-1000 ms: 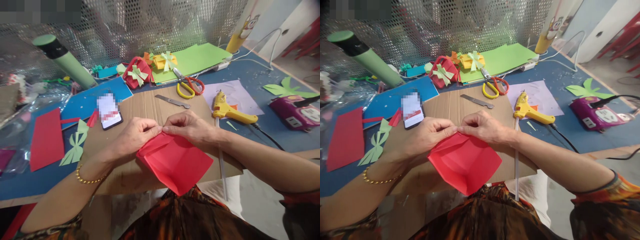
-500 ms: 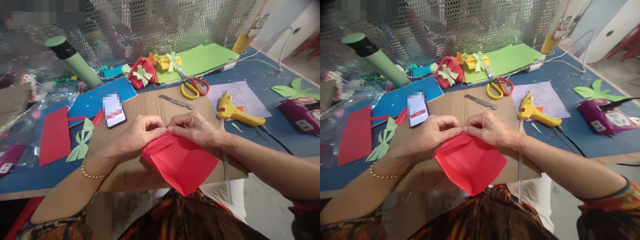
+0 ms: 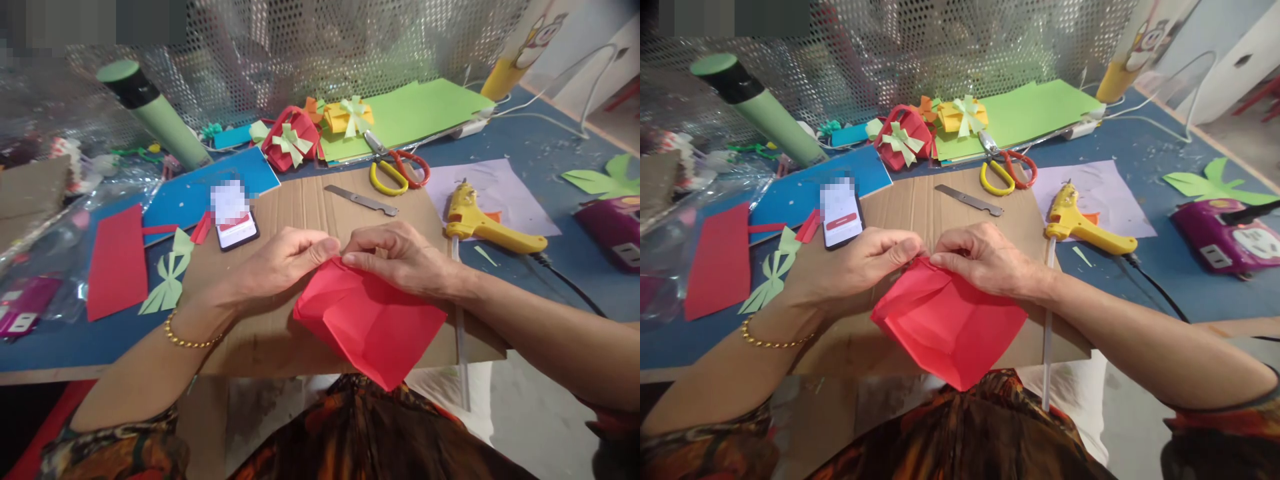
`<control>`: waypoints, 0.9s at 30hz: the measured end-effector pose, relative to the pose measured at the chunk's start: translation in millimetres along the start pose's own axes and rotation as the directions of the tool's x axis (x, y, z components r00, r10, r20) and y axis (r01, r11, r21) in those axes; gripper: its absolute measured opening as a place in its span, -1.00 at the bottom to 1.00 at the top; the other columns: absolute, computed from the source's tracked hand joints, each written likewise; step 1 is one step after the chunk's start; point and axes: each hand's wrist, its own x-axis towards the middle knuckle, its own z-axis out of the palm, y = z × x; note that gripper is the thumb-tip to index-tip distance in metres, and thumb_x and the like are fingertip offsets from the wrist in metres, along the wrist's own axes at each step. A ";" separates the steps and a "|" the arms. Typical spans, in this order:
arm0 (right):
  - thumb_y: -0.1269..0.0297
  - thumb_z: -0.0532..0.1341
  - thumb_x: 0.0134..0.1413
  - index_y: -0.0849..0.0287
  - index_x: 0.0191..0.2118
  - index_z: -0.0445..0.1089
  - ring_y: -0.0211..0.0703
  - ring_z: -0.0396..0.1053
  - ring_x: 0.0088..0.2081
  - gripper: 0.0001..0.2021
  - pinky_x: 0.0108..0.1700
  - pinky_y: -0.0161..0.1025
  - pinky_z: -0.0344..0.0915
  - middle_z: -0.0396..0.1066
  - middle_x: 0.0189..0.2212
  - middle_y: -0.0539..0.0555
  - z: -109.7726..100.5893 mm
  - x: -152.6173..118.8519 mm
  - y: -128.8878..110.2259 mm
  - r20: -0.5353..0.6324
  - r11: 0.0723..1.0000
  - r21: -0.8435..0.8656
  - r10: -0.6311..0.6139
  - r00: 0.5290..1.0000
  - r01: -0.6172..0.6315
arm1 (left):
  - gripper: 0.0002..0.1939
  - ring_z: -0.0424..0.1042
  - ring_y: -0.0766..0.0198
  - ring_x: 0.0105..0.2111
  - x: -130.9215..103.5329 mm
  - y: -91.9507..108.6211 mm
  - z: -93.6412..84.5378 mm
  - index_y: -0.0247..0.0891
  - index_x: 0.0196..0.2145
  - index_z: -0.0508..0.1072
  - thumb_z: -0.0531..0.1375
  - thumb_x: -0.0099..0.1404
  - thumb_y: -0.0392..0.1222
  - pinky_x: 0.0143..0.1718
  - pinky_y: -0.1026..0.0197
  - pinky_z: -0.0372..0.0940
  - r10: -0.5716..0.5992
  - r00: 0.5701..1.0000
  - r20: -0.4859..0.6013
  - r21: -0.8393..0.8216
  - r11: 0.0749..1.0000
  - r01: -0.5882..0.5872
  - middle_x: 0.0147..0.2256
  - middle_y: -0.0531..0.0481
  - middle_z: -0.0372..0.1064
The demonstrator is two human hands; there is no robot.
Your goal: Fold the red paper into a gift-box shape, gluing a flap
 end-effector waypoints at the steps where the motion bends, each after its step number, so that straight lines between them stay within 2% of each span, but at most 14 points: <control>1: 0.20 0.20 0.36 0.18 -0.44 0.37 -0.33 0.20 -0.46 -0.69 -0.38 -0.29 0.09 0.29 -0.55 -0.07 0.5 -0.2 -0.2 0.004 1.000 -0.002 0.000 1.000 0.000 | -0.65 0.30 0.36 -0.44 0.3 -0.6 0.6 -0.26 -0.48 0.41 0.21 0.40 -0.01 -0.44 0.32 0.19 -0.003 1.000 0.014 -0.016 1.000 0.003 -0.49 0.10 0.33; 4: 0.20 0.20 0.35 0.17 -0.46 0.34 -0.32 0.17 -0.47 -0.68 -0.39 -0.29 0.07 0.25 -0.57 -0.08 3.0 -0.3 -2.3 0.015 1.000 -0.003 0.020 1.000 -0.020 | -0.77 0.33 0.34 -0.42 0.4 -3.9 2.9 -0.26 -0.40 0.48 0.26 0.34 -0.06 -0.43 0.32 0.22 -0.029 0.999 0.040 -0.047 0.998 0.030 -0.45 0.08 0.40; 9: 0.08 0.16 0.40 0.14 -0.53 0.19 -0.33 0.05 -0.50 -0.55 -0.43 -0.27 -0.01 0.07 -0.60 -0.10 5.0 -0.9 -6.0 0.038 0.993 0.040 0.109 0.993 -0.111 | -0.75 0.35 0.32 -0.43 0.6 -6.8 1.9 -0.26 -0.44 0.47 0.25 0.32 -0.06 -0.46 0.31 0.22 -0.073 0.996 0.046 -0.039 0.996 0.075 -0.45 0.04 0.45; 12: -0.06 0.12 0.45 0.14 -0.50 0.23 -0.32 0.09 -0.50 -0.50 -0.43 -0.26 0.01 0.14 -0.57 -0.08 0.6 -0.8 -5.0 -0.034 0.981 0.092 0.176 0.984 -0.173 | -0.77 0.33 0.33 -0.46 1.7 -6.7 -0.1 -0.26 -0.47 0.48 0.26 0.28 -0.09 -0.46 0.30 0.22 -0.075 0.997 0.036 -0.027 0.997 0.076 -0.48 0.05 0.44; 14: -0.12 0.10 0.45 0.16 -0.45 0.31 -0.30 0.15 -0.48 -0.48 -0.40 -0.25 0.06 0.23 -0.55 -0.05 -4.1 0.1 -4.1 -0.067 0.982 0.099 0.171 0.983 -0.164 | -0.76 0.31 0.34 -0.48 2.2 -7.0 -0.3 -0.26 -0.48 0.48 0.27 0.27 -0.09 -0.49 0.31 0.19 -0.079 0.997 0.024 -0.028 0.996 0.080 -0.50 0.06 0.42; 18: -0.21 0.10 0.43 0.17 -0.46 0.32 -0.30 0.16 -0.46 -0.43 -0.37 -0.25 0.09 0.21 -0.55 -0.05 -8.6 3.0 -4.5 -0.011 0.993 0.035 0.117 0.993 -0.117 | -0.74 0.31 0.35 -0.49 1.9 -8.2 1.7 -0.27 -0.48 0.49 0.28 0.27 -0.06 -0.51 0.31 0.17 -0.100 0.995 0.007 -0.031 0.994 0.101 -0.51 0.06 0.42; 22: -0.15 0.20 0.37 0.17 -0.48 0.30 -0.32 0.10 -0.46 -0.48 -0.39 -0.26 0.03 0.17 -0.56 -0.09 -2.5 3.9 -2.3 0.035 0.996 0.027 0.088 0.996 -0.089 | -0.77 0.33 0.34 -0.46 2.5 -10.2 2.7 -0.28 -0.45 0.48 0.27 0.27 -0.08 -0.48 0.31 0.19 -0.108 0.994 0.018 -0.047 0.993 0.108 -0.48 0.05 0.43; 27: 0.01 0.23 0.34 0.18 -0.48 0.32 -0.33 0.11 -0.45 -0.58 -0.41 -0.29 0.02 0.19 -0.55 -0.09 3.2 2.4 2.7 0.025 0.987 0.076 0.138 0.990 -0.140 | -0.77 0.34 0.35 -0.44 3.6 -13.7 1.7 -0.27 -0.40 0.51 0.32 0.26 -0.05 -0.48 0.33 0.22 -0.144 0.987 0.065 -0.124 0.981 0.152 -0.45 0.05 0.44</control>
